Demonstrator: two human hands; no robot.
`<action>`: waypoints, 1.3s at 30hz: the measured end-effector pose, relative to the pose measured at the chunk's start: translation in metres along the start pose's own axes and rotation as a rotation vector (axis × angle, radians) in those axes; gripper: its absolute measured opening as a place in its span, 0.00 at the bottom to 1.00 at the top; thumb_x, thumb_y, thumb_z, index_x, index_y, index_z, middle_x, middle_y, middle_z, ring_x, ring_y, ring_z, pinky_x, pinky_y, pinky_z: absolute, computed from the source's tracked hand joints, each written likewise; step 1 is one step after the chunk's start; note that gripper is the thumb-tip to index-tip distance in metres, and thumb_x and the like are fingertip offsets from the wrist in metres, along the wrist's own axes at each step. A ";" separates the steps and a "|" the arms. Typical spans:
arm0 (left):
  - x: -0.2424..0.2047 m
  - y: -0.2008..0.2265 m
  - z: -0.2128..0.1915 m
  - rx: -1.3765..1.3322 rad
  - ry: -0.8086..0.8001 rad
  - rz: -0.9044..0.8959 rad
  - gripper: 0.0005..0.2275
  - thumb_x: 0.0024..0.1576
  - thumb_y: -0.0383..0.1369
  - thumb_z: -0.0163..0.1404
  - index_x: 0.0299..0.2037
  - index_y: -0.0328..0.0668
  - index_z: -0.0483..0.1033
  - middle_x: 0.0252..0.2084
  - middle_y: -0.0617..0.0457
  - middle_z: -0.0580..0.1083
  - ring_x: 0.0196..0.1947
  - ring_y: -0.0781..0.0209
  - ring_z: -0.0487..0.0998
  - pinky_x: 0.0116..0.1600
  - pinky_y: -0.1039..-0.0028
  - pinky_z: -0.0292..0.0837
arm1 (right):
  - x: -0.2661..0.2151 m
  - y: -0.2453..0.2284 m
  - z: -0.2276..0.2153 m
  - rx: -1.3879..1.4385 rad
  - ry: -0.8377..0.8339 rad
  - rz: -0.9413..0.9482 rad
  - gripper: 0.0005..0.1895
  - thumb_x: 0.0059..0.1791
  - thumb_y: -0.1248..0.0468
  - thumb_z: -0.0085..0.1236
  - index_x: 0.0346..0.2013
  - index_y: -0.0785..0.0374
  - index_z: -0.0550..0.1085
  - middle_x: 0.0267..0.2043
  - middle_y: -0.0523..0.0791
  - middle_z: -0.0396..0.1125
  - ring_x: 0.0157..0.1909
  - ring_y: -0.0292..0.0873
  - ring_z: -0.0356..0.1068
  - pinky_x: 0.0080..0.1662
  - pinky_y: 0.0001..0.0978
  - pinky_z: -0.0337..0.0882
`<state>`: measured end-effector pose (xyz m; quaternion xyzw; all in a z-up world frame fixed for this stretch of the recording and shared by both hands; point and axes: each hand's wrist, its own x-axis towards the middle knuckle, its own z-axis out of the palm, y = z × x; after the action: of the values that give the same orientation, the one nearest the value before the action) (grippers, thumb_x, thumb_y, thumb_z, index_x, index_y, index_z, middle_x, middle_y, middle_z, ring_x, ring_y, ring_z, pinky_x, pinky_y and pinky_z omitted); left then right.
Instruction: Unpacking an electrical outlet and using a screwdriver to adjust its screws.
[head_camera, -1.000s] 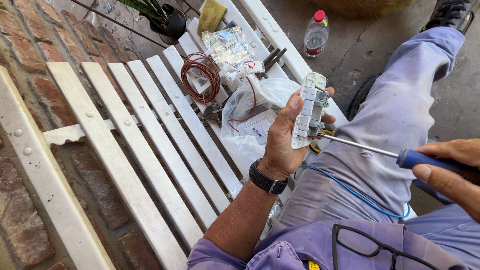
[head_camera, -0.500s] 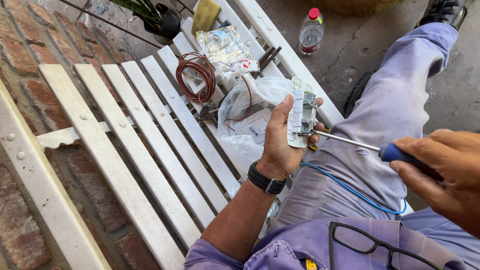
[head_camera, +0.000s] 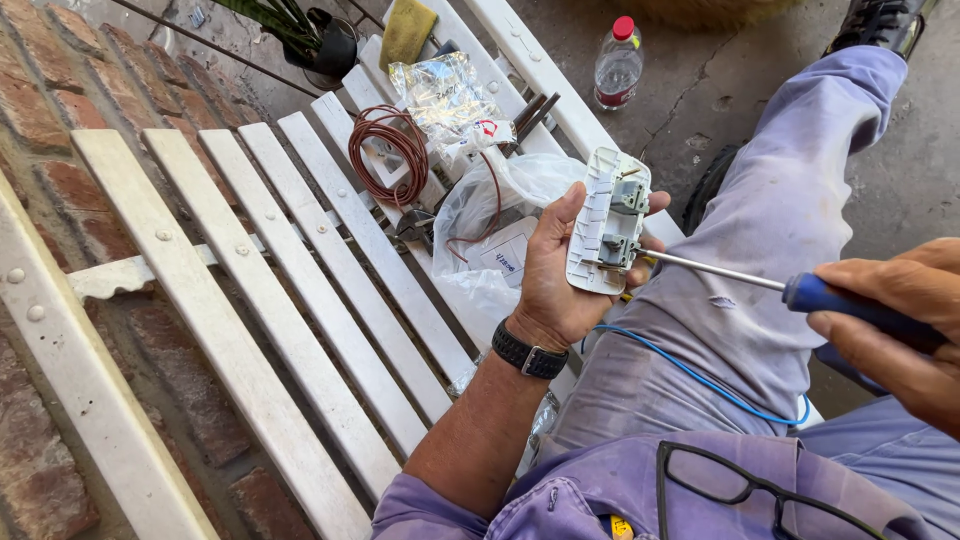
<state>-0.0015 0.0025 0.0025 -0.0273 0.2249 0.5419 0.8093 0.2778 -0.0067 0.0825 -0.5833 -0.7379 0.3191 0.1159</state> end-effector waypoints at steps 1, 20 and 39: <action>0.000 0.000 0.000 0.004 -0.006 0.001 0.22 0.67 0.48 0.44 0.59 0.37 0.71 0.55 0.37 0.75 0.38 0.47 0.81 0.32 0.70 0.67 | 0.001 0.000 0.000 -0.008 0.004 -0.004 0.22 0.42 0.61 0.63 0.50 0.58 0.80 0.44 0.50 0.73 0.43 0.47 0.71 0.49 0.35 0.71; -0.001 -0.005 0.002 0.108 0.043 -0.013 0.26 0.64 0.48 0.43 0.60 0.28 0.71 0.39 0.44 0.79 0.27 0.57 0.80 0.23 0.76 0.70 | 0.018 -0.012 -0.011 -0.161 0.095 -0.010 0.14 0.36 0.47 0.65 0.34 0.39 0.84 0.37 0.28 0.80 0.38 0.30 0.80 0.45 0.26 0.73; -0.011 0.015 0.049 0.157 0.294 0.050 0.17 0.61 0.44 0.45 0.52 0.40 0.72 0.46 0.46 0.79 0.28 0.58 0.74 0.22 0.76 0.60 | 0.066 0.040 0.011 -0.444 0.268 -0.917 0.10 0.50 0.53 0.52 0.45 0.45 0.75 0.32 0.33 0.69 0.25 0.38 0.66 0.35 0.28 0.71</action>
<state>-0.0020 0.0133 0.0533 -0.0375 0.3830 0.5329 0.7536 0.2837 0.0556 0.0365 -0.2466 -0.9460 -0.0056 0.2105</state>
